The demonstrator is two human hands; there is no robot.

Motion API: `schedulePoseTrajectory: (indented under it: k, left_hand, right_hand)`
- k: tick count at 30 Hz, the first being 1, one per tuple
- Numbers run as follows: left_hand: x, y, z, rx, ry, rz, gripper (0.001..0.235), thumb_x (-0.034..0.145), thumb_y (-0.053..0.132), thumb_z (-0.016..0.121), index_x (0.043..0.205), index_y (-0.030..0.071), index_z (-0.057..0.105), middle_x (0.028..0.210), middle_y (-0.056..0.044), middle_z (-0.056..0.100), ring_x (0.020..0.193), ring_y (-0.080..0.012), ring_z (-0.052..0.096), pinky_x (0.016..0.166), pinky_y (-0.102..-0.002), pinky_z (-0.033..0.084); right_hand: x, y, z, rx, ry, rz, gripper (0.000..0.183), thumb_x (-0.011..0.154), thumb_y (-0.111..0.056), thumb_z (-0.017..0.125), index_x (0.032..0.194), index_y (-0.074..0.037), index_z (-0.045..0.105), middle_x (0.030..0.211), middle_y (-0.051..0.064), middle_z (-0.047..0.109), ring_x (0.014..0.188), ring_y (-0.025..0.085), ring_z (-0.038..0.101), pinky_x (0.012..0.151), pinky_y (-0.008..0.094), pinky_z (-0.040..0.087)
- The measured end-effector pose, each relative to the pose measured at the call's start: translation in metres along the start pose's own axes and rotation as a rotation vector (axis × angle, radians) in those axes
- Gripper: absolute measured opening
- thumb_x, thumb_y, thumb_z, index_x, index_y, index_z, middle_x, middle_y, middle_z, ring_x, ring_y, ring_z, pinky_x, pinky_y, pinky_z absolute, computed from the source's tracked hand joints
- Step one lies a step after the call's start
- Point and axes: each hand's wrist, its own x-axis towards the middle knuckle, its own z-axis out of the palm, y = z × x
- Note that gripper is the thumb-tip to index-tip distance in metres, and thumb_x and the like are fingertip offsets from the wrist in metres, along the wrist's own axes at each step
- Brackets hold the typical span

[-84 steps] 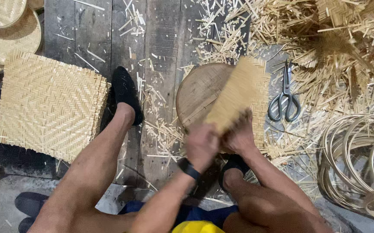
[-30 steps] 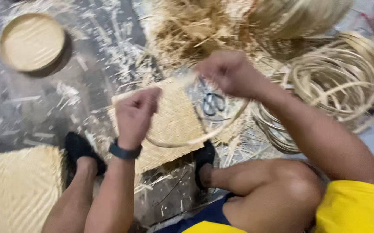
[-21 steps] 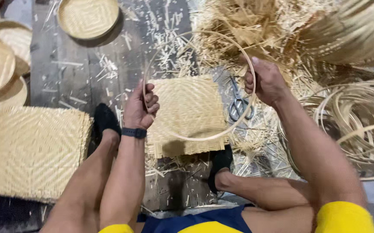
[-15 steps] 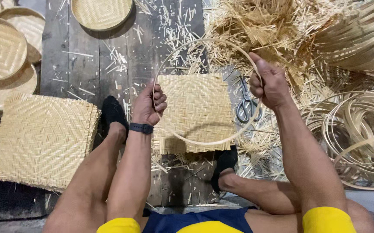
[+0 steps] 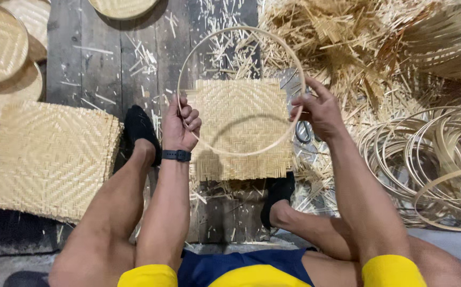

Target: The person places a circular bamboo frame onto a square woven mat, presses it down, and trims the excess mat around the frame using shears. The person repeats this process multiple times, stacking the finished circular mats.

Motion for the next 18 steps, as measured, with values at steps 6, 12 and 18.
schedulePoseTrajectory:
  k: [6, 12, 18]
  left_hand:
    - [0.008, -0.031, -0.086, 0.373, 0.369, 0.232, 0.04, 0.096, 0.027, 0.073, 0.135, 0.019, 0.068, 0.07, 0.005, 0.056, 0.056, -0.0073, 0.047, 0.044, -0.022, 0.037]
    - [0.012, -0.043, -0.155, 1.551, 0.519, 0.362, 0.035, 0.08, 0.012, 0.08, 0.114, 0.009, 0.079, 0.096, -0.015, 0.08, 0.082, -0.0193, 0.075, 0.078, -0.029, 0.058]
    - [0.005, -0.038, -0.148, 1.627, 0.537, 0.273, 0.032, 0.072, 0.012, 0.085, 0.103, 0.006, 0.08, 0.085, -0.011, 0.08, 0.074, -0.0162, 0.076, 0.07, -0.03, 0.058]
  right_hand:
    - [0.03, 0.088, -0.007, -0.26, 0.182, 0.075, 0.043, 0.094, -0.003, 0.064, 0.136, 0.001, 0.057, 0.093, 0.012, 0.071, 0.076, 0.019, 0.074, 0.061, 0.039, 0.065]
    - [0.043, 0.173, -0.028, -0.983, 0.306, -0.341, 0.033, 0.082, -0.011, 0.078, 0.114, -0.006, 0.079, 0.088, 0.015, 0.074, 0.078, 0.029, 0.072, 0.073, 0.039, 0.057]
    - [0.032, 0.185, -0.032, -0.997, 0.303, -0.271, 0.029, 0.084, -0.015, 0.077, 0.112, -0.009, 0.079, 0.09, 0.019, 0.075, 0.081, 0.032, 0.074, 0.076, 0.04, 0.056]
